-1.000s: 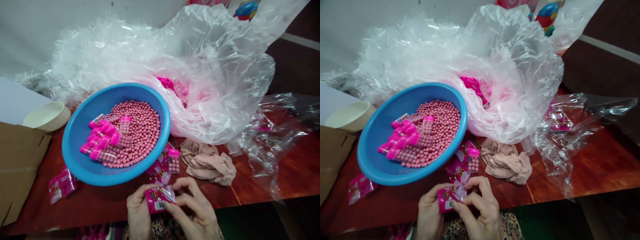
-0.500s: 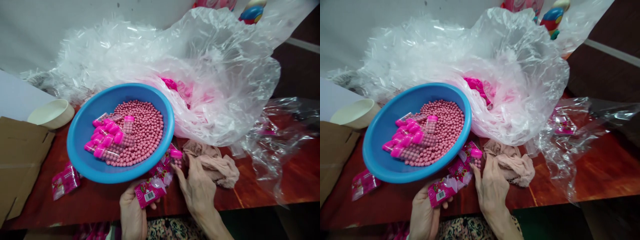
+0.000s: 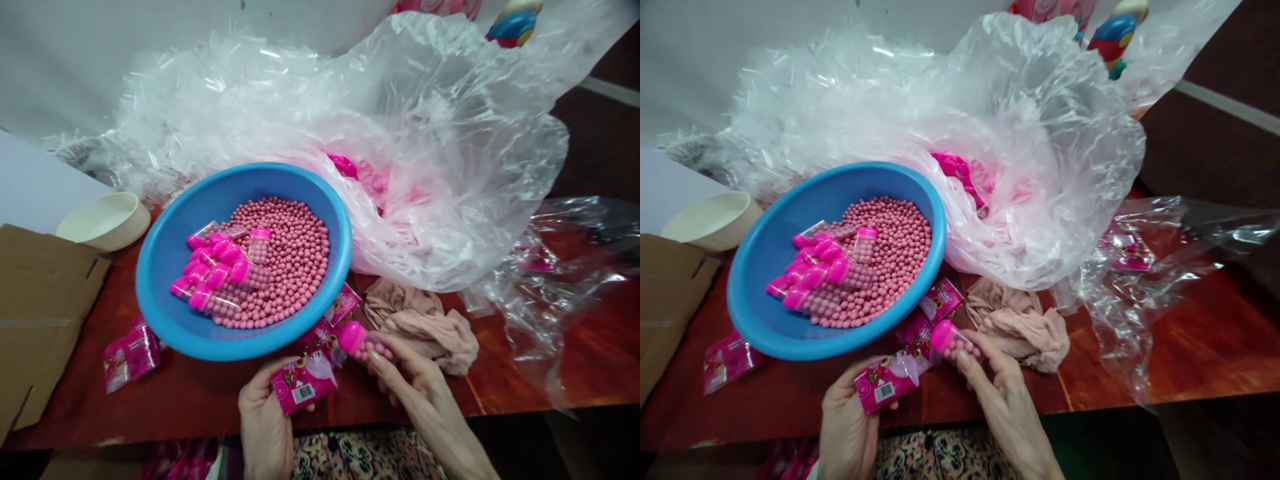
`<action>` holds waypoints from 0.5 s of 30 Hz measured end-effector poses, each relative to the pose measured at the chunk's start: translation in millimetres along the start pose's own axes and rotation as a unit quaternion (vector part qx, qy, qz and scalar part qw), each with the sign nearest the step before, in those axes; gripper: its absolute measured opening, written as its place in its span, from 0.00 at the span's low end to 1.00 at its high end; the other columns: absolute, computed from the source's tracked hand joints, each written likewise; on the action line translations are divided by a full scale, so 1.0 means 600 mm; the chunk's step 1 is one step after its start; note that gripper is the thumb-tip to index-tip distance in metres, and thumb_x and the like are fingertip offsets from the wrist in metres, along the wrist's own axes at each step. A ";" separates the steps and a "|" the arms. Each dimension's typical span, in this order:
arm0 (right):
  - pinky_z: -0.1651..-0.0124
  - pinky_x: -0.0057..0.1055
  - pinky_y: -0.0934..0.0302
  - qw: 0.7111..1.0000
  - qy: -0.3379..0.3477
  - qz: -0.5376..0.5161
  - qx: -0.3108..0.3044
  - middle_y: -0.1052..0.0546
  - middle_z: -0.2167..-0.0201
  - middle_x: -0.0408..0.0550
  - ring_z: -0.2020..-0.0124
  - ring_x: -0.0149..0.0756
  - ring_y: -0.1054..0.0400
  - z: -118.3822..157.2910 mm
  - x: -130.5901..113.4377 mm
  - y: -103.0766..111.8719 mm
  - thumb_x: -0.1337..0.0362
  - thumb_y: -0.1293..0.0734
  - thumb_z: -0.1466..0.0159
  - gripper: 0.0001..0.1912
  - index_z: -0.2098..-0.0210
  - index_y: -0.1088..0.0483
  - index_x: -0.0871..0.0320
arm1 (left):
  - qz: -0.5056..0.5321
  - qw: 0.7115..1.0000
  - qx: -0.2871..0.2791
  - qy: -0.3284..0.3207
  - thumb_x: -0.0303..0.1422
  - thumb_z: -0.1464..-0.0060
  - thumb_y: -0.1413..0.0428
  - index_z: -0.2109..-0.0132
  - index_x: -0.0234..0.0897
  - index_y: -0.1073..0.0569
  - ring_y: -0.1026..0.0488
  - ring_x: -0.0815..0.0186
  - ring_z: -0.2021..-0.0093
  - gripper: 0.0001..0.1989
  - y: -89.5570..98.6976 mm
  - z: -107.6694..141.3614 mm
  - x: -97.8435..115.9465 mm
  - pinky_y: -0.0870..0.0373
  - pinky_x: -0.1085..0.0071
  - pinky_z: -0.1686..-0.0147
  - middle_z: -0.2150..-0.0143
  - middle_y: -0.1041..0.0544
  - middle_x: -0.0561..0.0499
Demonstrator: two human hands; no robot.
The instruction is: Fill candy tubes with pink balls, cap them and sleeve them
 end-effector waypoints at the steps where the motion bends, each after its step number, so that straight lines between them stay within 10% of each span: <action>1: 0.74 0.25 0.30 0.997 -0.040 -0.060 -0.032 0.19 0.67 0.51 0.71 0.36 0.23 0.007 0.002 0.002 0.53 0.40 0.33 0.20 0.52 0.28 0.61 | -0.003 1.000 -0.001 -0.002 0.23 0.69 0.35 0.76 0.37 0.19 0.28 0.70 0.83 0.07 0.001 0.000 0.000 0.32 0.80 0.85 0.80 0.19 0.53; 15: 0.55 0.37 0.28 0.950 -0.149 -0.236 -0.140 0.20 0.54 0.53 0.54 0.46 0.25 0.039 0.020 -0.001 0.56 0.32 0.39 0.17 0.51 0.25 0.51 | -0.066 0.995 -0.050 -0.051 0.20 0.65 0.37 0.75 0.41 0.17 0.24 0.66 0.76 0.10 0.011 -0.005 -0.002 0.26 0.77 0.74 0.76 0.17 0.53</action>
Point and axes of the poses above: each hand's wrist, its own z-axis away from the middle knuckle, its own y-axis out of the back of the hand, x = y × z, the point moved 5 cm from there along -z, towards the middle knuckle
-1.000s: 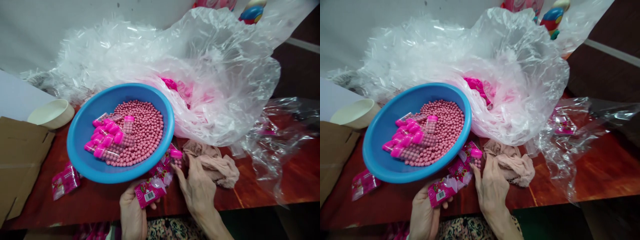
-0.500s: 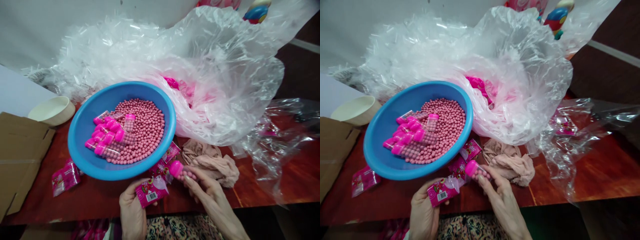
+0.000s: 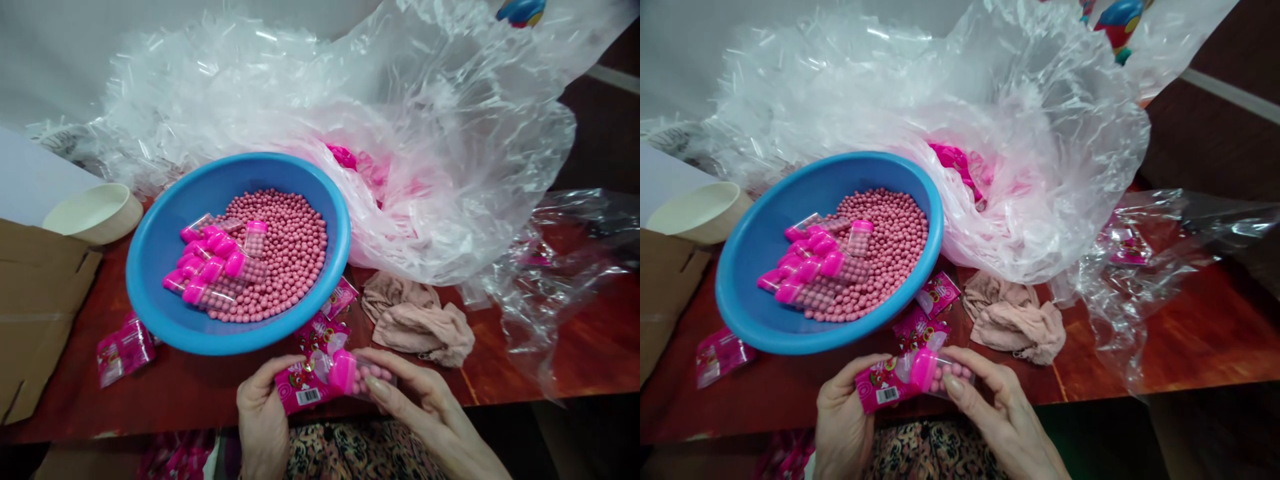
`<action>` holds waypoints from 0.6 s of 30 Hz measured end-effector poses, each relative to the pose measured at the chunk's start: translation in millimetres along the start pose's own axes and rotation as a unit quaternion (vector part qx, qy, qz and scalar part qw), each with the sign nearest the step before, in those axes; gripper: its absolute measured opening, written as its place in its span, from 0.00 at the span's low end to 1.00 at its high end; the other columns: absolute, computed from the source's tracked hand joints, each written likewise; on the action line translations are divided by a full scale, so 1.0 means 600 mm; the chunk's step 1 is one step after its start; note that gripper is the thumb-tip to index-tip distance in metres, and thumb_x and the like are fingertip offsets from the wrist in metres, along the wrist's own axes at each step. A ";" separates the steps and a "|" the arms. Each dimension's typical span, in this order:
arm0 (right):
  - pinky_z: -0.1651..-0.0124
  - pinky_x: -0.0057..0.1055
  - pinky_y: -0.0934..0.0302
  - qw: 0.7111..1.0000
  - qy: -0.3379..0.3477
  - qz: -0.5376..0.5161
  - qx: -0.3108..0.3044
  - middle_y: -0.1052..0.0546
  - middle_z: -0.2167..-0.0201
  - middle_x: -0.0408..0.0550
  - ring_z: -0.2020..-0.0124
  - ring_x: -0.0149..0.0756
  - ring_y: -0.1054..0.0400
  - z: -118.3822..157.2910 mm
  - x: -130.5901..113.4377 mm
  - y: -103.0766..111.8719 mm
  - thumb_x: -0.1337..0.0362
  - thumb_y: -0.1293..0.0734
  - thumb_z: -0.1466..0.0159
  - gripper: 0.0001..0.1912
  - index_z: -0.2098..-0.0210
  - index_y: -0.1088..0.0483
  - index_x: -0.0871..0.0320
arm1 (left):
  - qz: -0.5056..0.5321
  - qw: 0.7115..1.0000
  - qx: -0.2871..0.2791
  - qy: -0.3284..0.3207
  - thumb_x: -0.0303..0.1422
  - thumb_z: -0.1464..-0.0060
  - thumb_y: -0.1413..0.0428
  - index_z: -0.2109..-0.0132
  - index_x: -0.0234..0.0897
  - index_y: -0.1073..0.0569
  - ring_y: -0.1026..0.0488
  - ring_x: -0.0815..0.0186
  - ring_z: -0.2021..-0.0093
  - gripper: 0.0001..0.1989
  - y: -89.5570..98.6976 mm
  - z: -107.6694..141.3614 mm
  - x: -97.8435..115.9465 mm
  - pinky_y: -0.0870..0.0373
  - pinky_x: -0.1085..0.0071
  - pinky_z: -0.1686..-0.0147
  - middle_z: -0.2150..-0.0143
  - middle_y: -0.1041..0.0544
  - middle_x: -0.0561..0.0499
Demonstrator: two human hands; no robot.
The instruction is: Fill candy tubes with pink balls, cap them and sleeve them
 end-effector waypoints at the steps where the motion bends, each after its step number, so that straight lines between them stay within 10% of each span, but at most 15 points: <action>1: 0.54 0.37 0.29 1.000 -0.008 -0.002 -0.017 0.20 0.54 0.52 0.54 0.45 0.25 -0.001 -0.003 0.000 0.56 0.32 0.39 0.17 0.51 0.25 0.51 | -0.004 1.000 -0.007 0.002 0.20 0.65 0.38 0.75 0.40 0.17 0.24 0.66 0.75 0.10 -0.001 0.000 0.000 0.26 0.77 0.73 0.76 0.17 0.53; 18: 0.61 0.26 0.32 0.987 -0.106 -0.116 -0.026 0.17 0.70 0.42 0.67 0.34 0.25 -0.014 -0.030 -0.005 0.54 0.26 0.47 0.12 0.65 0.19 0.50 | -0.016 0.999 -0.041 0.006 0.22 0.65 0.40 0.76 0.43 0.17 0.25 0.72 0.77 0.11 -0.029 0.011 0.011 0.30 0.83 0.75 0.78 0.18 0.56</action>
Point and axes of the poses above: each hand's wrist, its own z-axis away from the middle knuckle, its own y-axis out of the back of the hand, x = y × z, the point moved 5 cm from there along -z, towards the middle knuckle
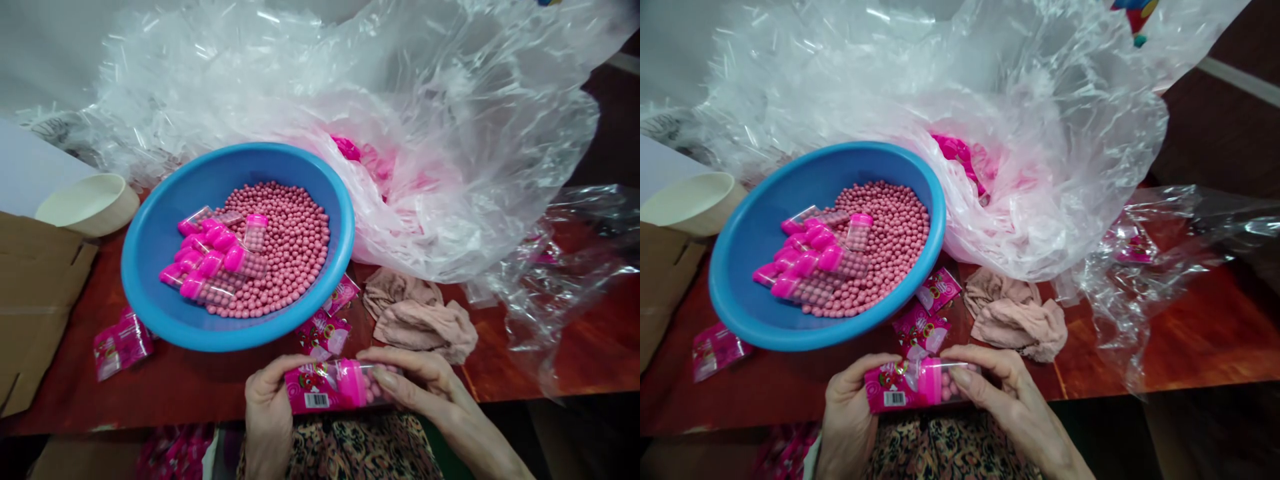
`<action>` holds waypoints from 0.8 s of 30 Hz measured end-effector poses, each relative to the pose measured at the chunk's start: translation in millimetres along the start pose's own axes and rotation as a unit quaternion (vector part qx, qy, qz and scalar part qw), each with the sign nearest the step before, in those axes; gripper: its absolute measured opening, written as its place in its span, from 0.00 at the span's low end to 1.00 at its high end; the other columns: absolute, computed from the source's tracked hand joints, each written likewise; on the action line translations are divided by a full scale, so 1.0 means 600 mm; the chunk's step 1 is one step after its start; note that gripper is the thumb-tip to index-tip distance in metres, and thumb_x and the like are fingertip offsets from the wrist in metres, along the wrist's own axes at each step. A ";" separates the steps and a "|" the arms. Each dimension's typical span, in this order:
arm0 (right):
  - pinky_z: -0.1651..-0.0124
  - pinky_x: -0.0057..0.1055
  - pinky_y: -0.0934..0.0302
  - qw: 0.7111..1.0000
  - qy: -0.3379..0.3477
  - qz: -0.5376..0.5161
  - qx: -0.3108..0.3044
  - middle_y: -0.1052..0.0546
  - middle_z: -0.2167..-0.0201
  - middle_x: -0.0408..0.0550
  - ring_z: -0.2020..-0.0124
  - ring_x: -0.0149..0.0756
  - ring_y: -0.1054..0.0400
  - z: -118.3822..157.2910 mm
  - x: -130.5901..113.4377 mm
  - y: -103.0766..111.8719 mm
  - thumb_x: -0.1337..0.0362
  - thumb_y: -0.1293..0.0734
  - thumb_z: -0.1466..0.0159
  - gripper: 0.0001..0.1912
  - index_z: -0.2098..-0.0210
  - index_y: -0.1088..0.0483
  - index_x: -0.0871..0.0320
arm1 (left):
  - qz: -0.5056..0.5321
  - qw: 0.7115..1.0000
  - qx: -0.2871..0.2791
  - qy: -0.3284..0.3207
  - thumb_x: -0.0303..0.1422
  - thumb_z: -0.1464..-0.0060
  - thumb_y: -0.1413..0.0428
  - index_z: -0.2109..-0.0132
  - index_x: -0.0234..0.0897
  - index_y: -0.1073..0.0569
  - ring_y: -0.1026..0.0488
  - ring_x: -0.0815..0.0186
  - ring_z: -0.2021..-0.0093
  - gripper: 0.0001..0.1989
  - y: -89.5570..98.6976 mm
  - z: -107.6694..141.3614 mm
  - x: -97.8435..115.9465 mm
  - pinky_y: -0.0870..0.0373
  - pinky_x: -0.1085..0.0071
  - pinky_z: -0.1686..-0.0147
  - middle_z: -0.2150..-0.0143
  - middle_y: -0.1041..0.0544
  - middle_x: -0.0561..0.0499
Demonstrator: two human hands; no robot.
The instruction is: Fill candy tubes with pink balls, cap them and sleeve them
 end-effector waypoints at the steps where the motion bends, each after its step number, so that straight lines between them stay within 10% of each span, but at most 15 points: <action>1: 0.61 0.26 0.31 1.000 -0.003 -0.007 -0.004 0.17 0.71 0.42 0.68 0.34 0.25 -0.001 -0.001 -0.001 0.53 0.26 0.47 0.12 0.65 0.19 0.50 | 0.000 1.000 0.002 0.000 0.22 0.65 0.40 0.76 0.43 0.18 0.25 0.72 0.78 0.11 -0.001 0.001 0.001 0.30 0.83 0.76 0.78 0.18 0.56; 24: 0.67 0.18 0.31 0.981 0.144 0.083 0.103 0.17 0.70 0.41 0.71 0.31 0.24 0.009 0.014 -0.007 0.60 0.28 0.43 0.10 0.61 0.21 0.47 | -0.146 0.982 0.047 -0.108 0.24 0.58 0.43 0.68 0.41 0.17 0.20 0.60 0.69 0.12 0.029 0.019 -0.002 0.23 0.70 0.64 0.69 0.16 0.50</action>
Point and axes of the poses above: each hand's wrist, its own z-axis away from the middle knuckle, its own y-axis out of the back of the hand, x = y × z, the point moved 5 cm from there along -z, towards the middle knuckle
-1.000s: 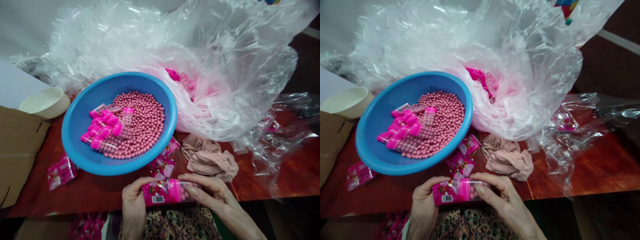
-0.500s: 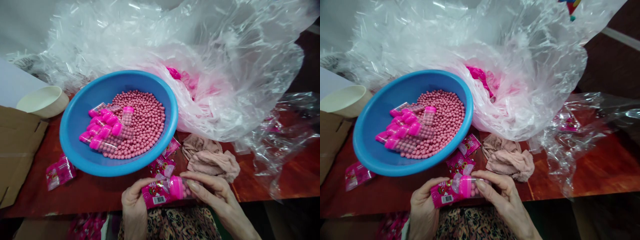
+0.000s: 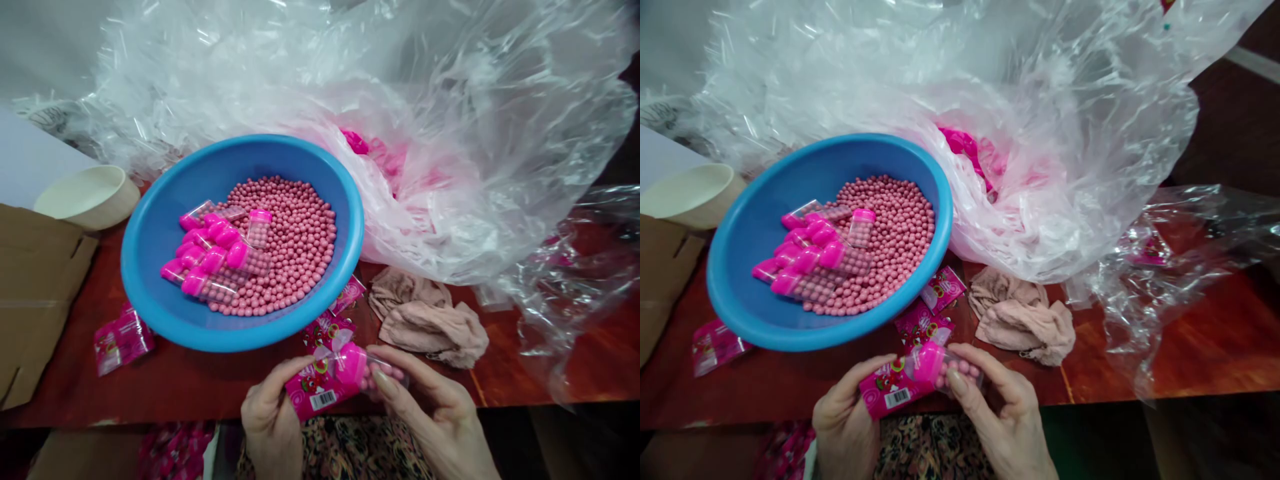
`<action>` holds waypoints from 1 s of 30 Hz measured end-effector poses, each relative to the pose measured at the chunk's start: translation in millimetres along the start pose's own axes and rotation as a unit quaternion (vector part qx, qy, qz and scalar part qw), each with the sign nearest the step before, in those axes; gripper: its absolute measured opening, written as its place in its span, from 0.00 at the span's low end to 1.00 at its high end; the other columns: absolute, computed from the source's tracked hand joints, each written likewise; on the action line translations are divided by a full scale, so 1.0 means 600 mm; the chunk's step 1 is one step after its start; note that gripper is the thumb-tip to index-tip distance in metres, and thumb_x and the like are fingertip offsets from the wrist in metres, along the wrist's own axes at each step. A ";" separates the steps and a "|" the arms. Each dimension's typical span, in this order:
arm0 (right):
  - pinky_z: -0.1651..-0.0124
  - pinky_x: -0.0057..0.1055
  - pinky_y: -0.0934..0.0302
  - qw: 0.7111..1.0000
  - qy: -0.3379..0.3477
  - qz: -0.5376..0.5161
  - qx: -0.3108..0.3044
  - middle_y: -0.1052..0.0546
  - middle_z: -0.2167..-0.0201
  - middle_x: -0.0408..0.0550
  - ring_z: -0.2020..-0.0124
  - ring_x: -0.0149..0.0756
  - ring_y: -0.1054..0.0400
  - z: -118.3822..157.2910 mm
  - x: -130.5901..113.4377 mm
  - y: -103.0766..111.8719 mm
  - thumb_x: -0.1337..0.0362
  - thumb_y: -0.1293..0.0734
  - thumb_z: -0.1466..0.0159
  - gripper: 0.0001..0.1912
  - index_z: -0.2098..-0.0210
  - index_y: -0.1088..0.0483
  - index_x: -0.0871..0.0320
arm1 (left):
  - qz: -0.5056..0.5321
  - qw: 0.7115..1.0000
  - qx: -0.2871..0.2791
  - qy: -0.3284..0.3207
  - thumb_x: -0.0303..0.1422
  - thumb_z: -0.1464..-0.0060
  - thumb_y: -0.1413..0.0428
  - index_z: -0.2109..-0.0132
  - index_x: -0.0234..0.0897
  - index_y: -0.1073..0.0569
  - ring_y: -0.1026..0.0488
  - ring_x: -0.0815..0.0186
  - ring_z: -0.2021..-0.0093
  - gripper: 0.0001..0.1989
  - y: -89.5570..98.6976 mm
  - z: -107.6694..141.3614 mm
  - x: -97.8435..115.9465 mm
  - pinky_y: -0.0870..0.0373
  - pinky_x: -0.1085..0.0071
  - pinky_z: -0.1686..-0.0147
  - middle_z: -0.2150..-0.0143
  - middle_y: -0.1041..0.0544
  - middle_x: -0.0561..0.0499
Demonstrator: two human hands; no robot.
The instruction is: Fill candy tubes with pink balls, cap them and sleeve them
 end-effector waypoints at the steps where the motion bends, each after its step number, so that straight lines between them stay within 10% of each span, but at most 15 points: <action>1: 0.67 0.17 0.32 1.000 -0.013 -0.012 0.010 0.17 0.71 0.41 0.71 0.31 0.24 0.001 0.004 0.001 0.60 0.27 0.44 0.10 0.62 0.21 0.48 | 0.000 1.000 -0.002 0.000 0.24 0.58 0.43 0.68 0.41 0.17 0.20 0.60 0.69 0.12 0.000 0.001 0.001 0.23 0.69 0.63 0.68 0.16 0.51; 6: 0.75 0.12 0.36 0.992 -0.082 -0.098 0.000 0.18 0.75 0.40 0.77 0.25 0.27 0.003 0.020 -0.003 0.57 0.25 0.46 0.10 0.64 0.20 0.49 | 0.045 0.998 -0.038 0.034 0.23 0.61 0.42 0.71 0.42 0.17 0.22 0.62 0.74 0.12 -0.008 -0.007 -0.003 0.24 0.72 0.71 0.73 0.16 0.52; 18: 0.54 0.33 0.31 0.988 -0.103 0.101 -0.055 0.18 0.61 0.50 0.58 0.45 0.26 0.004 0.024 0.041 0.51 0.28 0.45 0.16 0.60 0.20 0.51 | 0.081 0.991 -0.069 0.083 0.21 0.61 0.42 0.73 0.45 0.17 0.25 0.69 0.76 0.14 -0.025 -0.012 0.002 0.30 0.80 0.73 0.75 0.17 0.55; 30: 0.69 0.18 0.38 0.986 -0.120 -0.022 -0.110 0.20 0.74 0.41 0.73 0.27 0.31 -0.029 0.003 0.020 0.56 0.26 0.47 0.07 0.71 0.19 0.51 | 0.053 0.980 -0.154 0.114 0.19 0.61 0.44 0.75 0.45 0.17 0.30 0.73 0.79 0.16 -0.026 -0.021 -0.007 0.35 0.82 0.78 0.79 0.20 0.58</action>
Point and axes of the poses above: each hand's wrist, its own z-axis away from the middle knuckle, its own y-axis out of the back of the hand, x = y × z, the point moved 5 cm from there along -z, towards the middle knuckle
